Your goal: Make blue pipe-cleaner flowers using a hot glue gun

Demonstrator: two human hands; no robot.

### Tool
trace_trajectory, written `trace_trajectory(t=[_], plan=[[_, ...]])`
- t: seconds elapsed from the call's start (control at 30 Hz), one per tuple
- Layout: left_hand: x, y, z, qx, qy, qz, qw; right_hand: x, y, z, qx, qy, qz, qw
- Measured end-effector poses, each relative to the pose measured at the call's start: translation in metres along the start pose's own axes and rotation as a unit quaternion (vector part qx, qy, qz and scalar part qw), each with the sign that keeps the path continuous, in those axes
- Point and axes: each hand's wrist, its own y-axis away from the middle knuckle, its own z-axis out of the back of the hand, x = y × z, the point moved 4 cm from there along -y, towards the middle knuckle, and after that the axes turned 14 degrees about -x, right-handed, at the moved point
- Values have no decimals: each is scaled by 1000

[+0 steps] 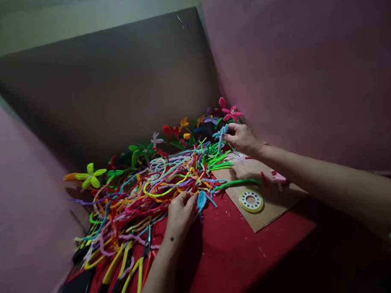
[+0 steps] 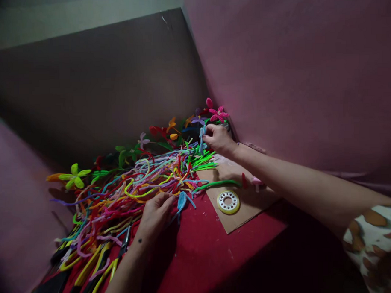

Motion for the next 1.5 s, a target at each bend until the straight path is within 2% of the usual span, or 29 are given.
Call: trace_trajectory(t=[0.03, 0.1, 0.17, 0.23, 0.33, 0.4, 0.47, 0.53, 0.63, 0.7, 0.73, 0.8, 0.87, 0.93, 1.1, 1.23, 1.37, 1.5], plan=[[-3, 4, -3, 19, 48, 34, 998, 19, 10, 0, -10, 5, 77, 997], [-13, 11, -10, 71, 133, 81, 985, 54, 38, -6, 10, 4, 235, 972], [-23, 16, -16, 118, 236, 132, 955, 77, 71, -15, 57, 8, 377, 924], [-29, 19, -20, 150, 294, 158, 931, 84, 100, -26, 104, 35, 486, 867], [-29, 20, -21, 163, 326, 179, 914, 77, 127, -40, 142, 66, 562, 812], [-25, 20, -20, 153, 316, 187, 917, 70, 135, -44, 163, 65, 572, 801], [-22, 20, -18, 134, 296, 193, 926, 65, 136, -45, 182, 45, 546, 817], [-22, 21, -16, 123, 286, 193, 930, 61, 131, -44, 179, 12, 470, 864], [-26, 24, -16, 146, 272, 189, 932, 54, 113, -38, 115, -51, 277, 952], [-28, 25, -16, 161, 254, 182, 936, 46, 103, -36, 88, -89, 117, 985], [-28, 25, -17, 165, 246, 177, 938, 41, 100, -37, 98, -112, 32, 988], [-27, 26, -19, 168, 230, 172, 943, 34, 99, -44, 156, -166, -120, 966], [-25, 26, -21, 171, 204, 164, 950, 32, 103, -49, 213, -204, -206, 933], [-24, 25, -24, 161, 162, 138, 964, 30, 105, -50, 223, -209, -219, 926], [-27, 23, -21, 71, 67, 66, 993, 28, 103, -43, 174, -190, -187, 948], [-27, 20, -15, 9, 38, 45, 998, 32, 99, -36, 161, -215, -215, 939], [-25, 18, -15, -21, 18, 13, 1000, 33, 104, -40, 186, -245, -280, 909], [-29, 23, -14, -78, -74, -87, 990, 29, 109, -45, 190, -249, -284, 906]])
